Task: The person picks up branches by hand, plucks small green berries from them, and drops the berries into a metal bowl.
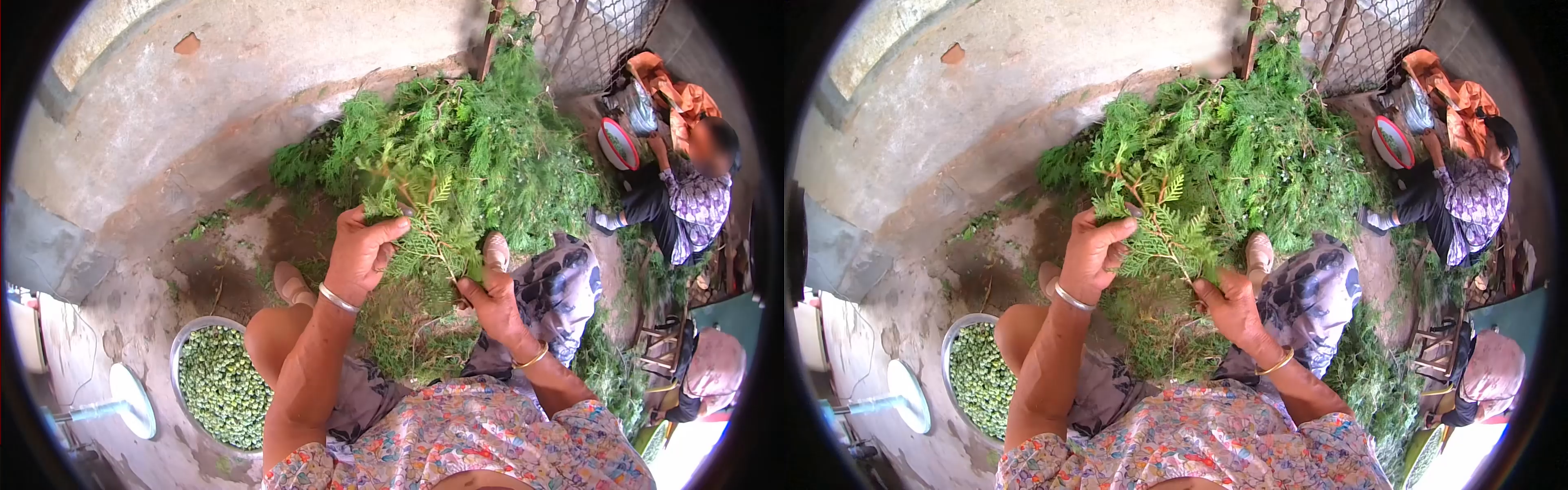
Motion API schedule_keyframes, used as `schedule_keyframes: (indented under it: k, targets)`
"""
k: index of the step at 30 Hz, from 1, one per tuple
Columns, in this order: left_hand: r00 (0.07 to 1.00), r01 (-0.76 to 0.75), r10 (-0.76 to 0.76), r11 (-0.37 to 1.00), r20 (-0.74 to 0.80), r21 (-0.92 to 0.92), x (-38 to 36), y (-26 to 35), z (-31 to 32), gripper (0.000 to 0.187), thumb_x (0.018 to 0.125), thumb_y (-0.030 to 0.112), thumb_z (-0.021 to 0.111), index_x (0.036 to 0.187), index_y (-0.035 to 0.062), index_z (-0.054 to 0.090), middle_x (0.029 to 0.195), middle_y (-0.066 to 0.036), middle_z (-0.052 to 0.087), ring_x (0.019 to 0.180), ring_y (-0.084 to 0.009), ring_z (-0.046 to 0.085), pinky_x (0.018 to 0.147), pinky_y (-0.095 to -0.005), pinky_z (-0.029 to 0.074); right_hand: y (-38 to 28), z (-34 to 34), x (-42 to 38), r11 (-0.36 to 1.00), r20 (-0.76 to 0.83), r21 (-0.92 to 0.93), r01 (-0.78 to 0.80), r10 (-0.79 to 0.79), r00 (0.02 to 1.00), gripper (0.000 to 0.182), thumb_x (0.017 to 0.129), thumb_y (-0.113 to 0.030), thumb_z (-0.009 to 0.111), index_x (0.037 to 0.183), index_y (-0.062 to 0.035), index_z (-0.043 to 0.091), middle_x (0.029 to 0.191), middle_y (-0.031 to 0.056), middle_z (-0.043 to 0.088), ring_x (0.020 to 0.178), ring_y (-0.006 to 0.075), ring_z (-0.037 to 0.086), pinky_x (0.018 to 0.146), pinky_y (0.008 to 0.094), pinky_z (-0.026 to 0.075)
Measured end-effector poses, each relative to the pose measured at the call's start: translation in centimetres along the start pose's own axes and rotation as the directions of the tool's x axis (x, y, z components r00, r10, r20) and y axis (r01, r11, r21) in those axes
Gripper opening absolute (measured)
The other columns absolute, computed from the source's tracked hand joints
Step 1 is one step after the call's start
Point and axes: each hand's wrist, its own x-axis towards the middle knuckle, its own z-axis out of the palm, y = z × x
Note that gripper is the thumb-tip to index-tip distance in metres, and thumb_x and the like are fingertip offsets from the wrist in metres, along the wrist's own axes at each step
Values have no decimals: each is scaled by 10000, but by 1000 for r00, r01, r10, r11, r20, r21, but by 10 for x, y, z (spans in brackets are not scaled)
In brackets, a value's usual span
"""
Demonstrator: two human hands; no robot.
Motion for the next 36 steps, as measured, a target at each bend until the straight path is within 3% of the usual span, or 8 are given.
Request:
schedule_keyframes:
  k: [6, 12, 18, 20, 26, 29, 31, 36]
  targets:
    - [983, -86, 90, 996, -157, 33, -1, -1, 12, 98, 753, 38, 703, 791, 66, 617, 706, -27, 618, 429, -66, 467, 331, -192, 289, 3, -14, -5, 989, -75, 138, -57, 68, 995, 213, 864, -97, 581, 670, -23, 534, 554, -45, 423, 488, 40, 346, 435, 228, 275]
    - [998, 61, -58, 994, -35, 93, 14, 4, -9, 160, 801, 168, 680, 854, 37, 604, 748, -102, 639, 634, -165, 602, 454, -262, 443, -35, -51, -19, 834, -168, 435, -339, 445, 880, 179, 869, -165, 558, 806, -14, 630, 583, -49, 498, 460, 23, 388, 411, 180, 304]
    - [985, 77, -62, 993, -159, 92, 37, -6, -27, 152, 786, 150, 683, 844, 25, 617, 736, -125, 632, 598, -177, 590, 458, -231, 420, -13, -149, -65, 845, -475, 519, -125, 407, 780, 196, 866, -158, 554, 737, -11, 562, 587, 21, 496, 465, 91, 425, 447, 242, 333]
    - [979, 119, -100, 988, -177, 96, 41, -8, -30, 144, 781, 149, 691, 827, 36, 614, 732, -116, 626, 593, -174, 576, 463, -234, 420, -1, -187, -95, 812, -557, 582, -49, 442, 703, 197, 863, -143, 555, 732, 4, 548, 589, 42, 487, 477, 109, 440, 437, 247, 340]
    - [948, 209, -159, 963, -275, 167, 43, -22, -33, 148, 786, 129, 688, 817, 39, 575, 732, -119, 613, 598, -185, 568, 466, -245, 419, 92, -309, -267, 889, -932, 344, 301, 363, -8, 230, 875, -204, 564, 908, 22, 541, 764, 110, 566, 626, 167, 555, 550, 281, 483]
    - [943, 240, -188, 956, -274, 169, 48, -34, -40, 153, 788, 123, 683, 818, 30, 566, 736, -130, 614, 591, -189, 569, 452, -244, 434, 103, -310, -320, 846, -879, 405, 345, 465, -107, 437, 875, -293, 574, 1108, 58, 455, 928, 190, 577, 805, 256, 597, 711, 355, 516]
    - [937, 278, -228, 946, -266, 167, 49, -38, -49, 160, 775, 116, 689, 820, 23, 566, 740, -140, 616, 577, -193, 571, 434, -237, 445, 121, -297, -318, 580, -556, 739, 343, 812, -178, 586, 871, -342, 574, 1222, 71, 351, 1059, 256, 540, 910, 325, 581, 791, 415, 495]
    - [910, 322, -233, 918, -342, 232, 44, -61, -50, 129, 780, 76, 667, 803, -5, 570, 701, -149, 617, 545, -191, 581, 420, -242, 438, 153, -266, -248, 534, -558, 829, 164, 789, 255, 411, 870, -193, 568, 1167, 58, 435, 1003, 218, 576, 872, 289, 598, 730, 376, 511]
